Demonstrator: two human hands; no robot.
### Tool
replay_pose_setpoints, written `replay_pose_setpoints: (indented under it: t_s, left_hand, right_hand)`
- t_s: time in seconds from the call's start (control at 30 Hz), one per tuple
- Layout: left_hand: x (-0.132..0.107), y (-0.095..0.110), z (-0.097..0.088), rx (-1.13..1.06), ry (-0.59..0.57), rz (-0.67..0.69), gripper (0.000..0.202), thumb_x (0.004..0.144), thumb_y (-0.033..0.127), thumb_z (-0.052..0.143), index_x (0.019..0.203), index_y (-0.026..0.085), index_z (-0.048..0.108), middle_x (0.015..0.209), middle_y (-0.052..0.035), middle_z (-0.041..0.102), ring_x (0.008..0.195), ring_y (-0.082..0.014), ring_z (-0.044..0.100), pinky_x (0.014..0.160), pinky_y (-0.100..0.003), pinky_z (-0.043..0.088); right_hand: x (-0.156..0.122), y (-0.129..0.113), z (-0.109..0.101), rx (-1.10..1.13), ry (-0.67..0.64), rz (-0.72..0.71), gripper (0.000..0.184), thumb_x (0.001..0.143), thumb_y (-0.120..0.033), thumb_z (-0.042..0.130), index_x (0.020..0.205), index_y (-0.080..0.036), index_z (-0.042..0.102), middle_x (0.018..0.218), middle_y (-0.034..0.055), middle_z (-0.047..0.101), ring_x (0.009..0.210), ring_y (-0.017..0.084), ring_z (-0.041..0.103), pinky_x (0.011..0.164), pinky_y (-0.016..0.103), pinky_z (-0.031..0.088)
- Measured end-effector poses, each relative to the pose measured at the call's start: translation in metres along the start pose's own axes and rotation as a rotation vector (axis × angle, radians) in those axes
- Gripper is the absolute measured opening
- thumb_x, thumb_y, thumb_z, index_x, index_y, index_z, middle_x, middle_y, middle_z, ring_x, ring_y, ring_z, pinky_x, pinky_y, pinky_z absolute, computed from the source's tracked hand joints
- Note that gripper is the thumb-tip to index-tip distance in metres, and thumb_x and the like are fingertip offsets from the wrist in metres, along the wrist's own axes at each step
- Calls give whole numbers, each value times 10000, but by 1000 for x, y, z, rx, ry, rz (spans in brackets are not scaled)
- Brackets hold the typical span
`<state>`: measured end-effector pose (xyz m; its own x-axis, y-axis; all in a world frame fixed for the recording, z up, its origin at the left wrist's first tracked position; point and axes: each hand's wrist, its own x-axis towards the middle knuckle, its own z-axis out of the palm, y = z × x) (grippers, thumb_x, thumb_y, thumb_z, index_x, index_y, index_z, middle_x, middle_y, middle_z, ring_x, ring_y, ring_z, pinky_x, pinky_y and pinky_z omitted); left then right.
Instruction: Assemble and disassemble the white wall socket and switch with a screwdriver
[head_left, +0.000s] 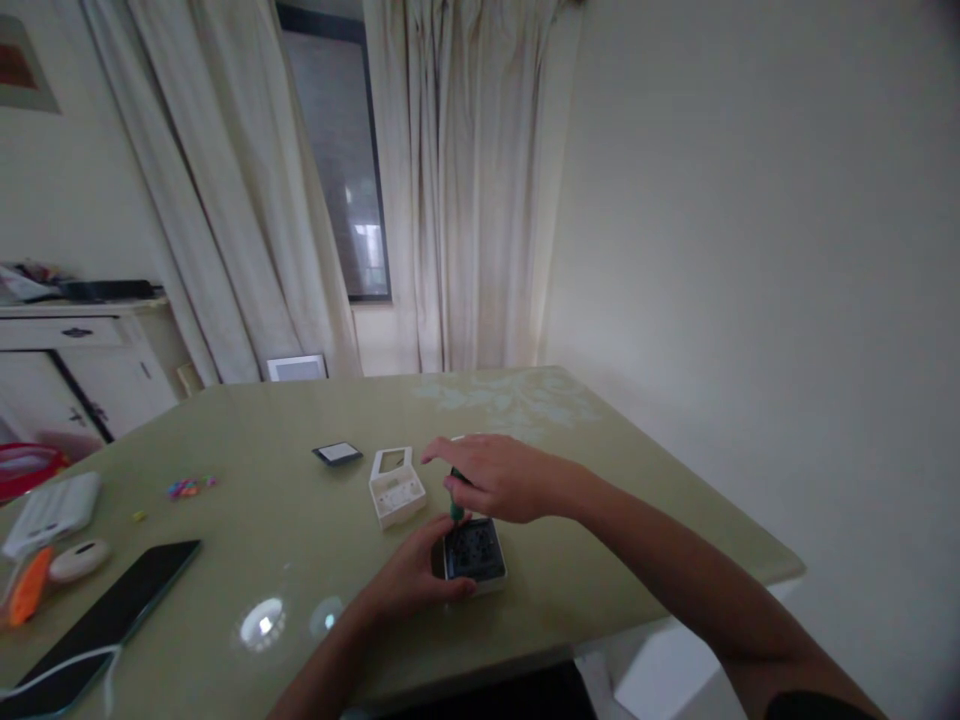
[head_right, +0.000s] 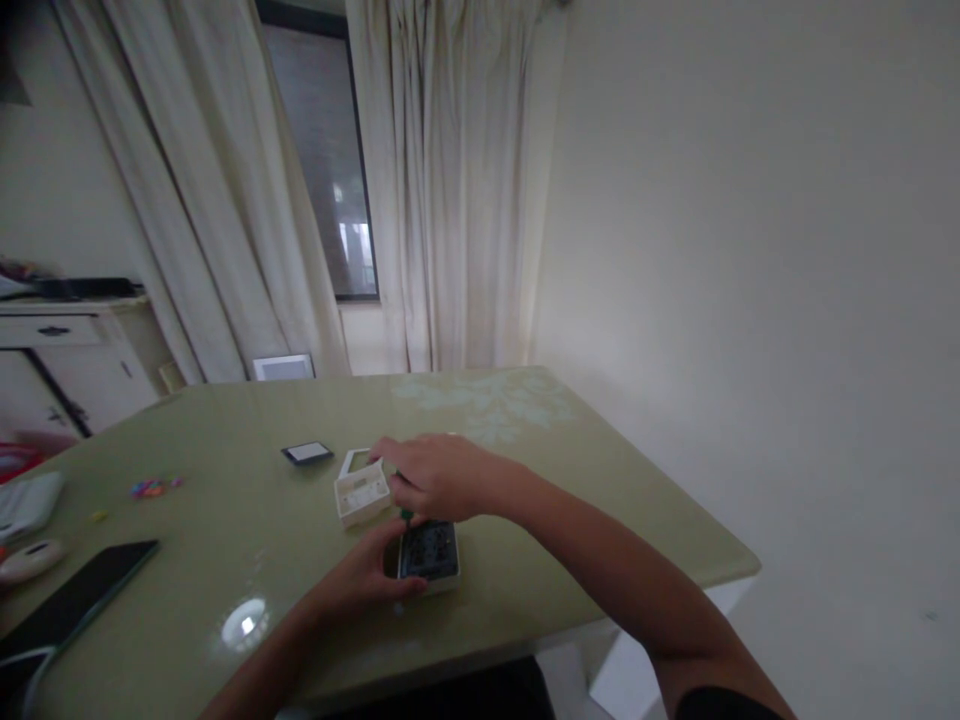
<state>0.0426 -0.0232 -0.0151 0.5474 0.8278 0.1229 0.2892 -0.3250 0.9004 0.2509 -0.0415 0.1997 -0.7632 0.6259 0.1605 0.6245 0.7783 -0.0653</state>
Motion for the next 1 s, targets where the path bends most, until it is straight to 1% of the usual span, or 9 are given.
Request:
replay_pose_setpoints:
  t_s: [0.1, 0.2, 0.3, 0.47, 0.63, 0.73, 0.87, 0.93, 1.0]
  left_hand:
    - [0, 1, 0, 22, 13, 5, 805, 724, 481, 952, 1456, 265, 695, 1495, -122, 693, 1417, -458, 592, 1255, -604, 416]
    - [0, 0, 1, 33, 22, 0, 871, 723, 456, 947, 1522, 284, 648, 1598, -124, 619, 1494, -457, 529, 1285, -604, 377]
    - [-1, 0, 1, 39, 24, -3, 878, 738, 449, 939, 1549, 323, 627, 1634, -100, 588, 1528, -437, 501, 1303, -599, 357]
    - [0, 3, 0, 46, 16, 3, 869, 722, 443, 950, 1525, 306, 647, 1600, -109, 621, 1493, -440, 533, 1303, -615, 345]
    - [0, 6, 0, 40, 1, 33, 836, 757, 460, 922, 1526, 292, 641, 1588, -100, 631, 1470, -421, 560, 1281, -571, 397]
    - [0, 5, 1, 49, 5, 37, 846, 740, 479, 936, 1518, 307, 649, 1581, -96, 637, 1473, -425, 556, 1283, -579, 393]
    - [-1, 2, 0, 66, 27, 23, 875, 742, 475, 943, 1541, 301, 633, 1589, -110, 629, 1485, -435, 544, 1297, -591, 361]
    - [-1, 1, 0, 71, 28, 15, 872, 751, 478, 939, 1545, 295, 631, 1603, -116, 615, 1502, -438, 527, 1305, -587, 350]
    - [-1, 1, 0, 71, 21, 16, 869, 751, 480, 940, 1542, 291, 635, 1619, -118, 601, 1513, -436, 516, 1310, -580, 344]
  right_hand:
    - [2, -5, 5, -93, 30, 171, 397, 1088, -480, 522, 1391, -237, 605, 1176, 127, 820, 1040, 309, 768, 812, 353, 489]
    - [8, -2, 10, -168, 66, 345, 505, 1128, -568, 380, 1221, -178, 686, 1009, 193, 818, 889, 350, 773, 745, 384, 475]
    - [9, 6, 5, -133, 26, 261, 391, 1148, -439, 377, 1276, -227, 679, 1031, 122, 832, 899, 298, 772, 754, 351, 463]
    - [1, 13, -5, -14, -23, 73, 414, 1115, -308, 468, 1523, -290, 537, 1384, 58, 771, 1205, 238, 720, 924, 325, 490]
    - [3, 17, 7, -96, 61, 351, 447, 1126, -483, 438, 1310, -151, 674, 1031, 197, 818, 960, 357, 764, 803, 402, 493]
    - [5, 20, 7, -62, 57, 298, 355, 1136, -419, 449, 1304, -198, 669, 1078, 140, 820, 999, 307, 755, 846, 374, 492]
    - [3, 19, -1, 51, -5, 9, 301, 1107, -325, 559, 1397, -279, 620, 1361, 47, 752, 1230, 209, 685, 990, 301, 470]
    - [2, 19, -1, 35, 2, 40, 280, 1108, -356, 549, 1350, -260, 652, 1309, 75, 769, 1177, 237, 704, 954, 321, 478]
    - [4, 20, 3, -19, 40, 193, 331, 1124, -442, 495, 1233, -207, 700, 1134, 134, 805, 1034, 295, 734, 864, 359, 481]
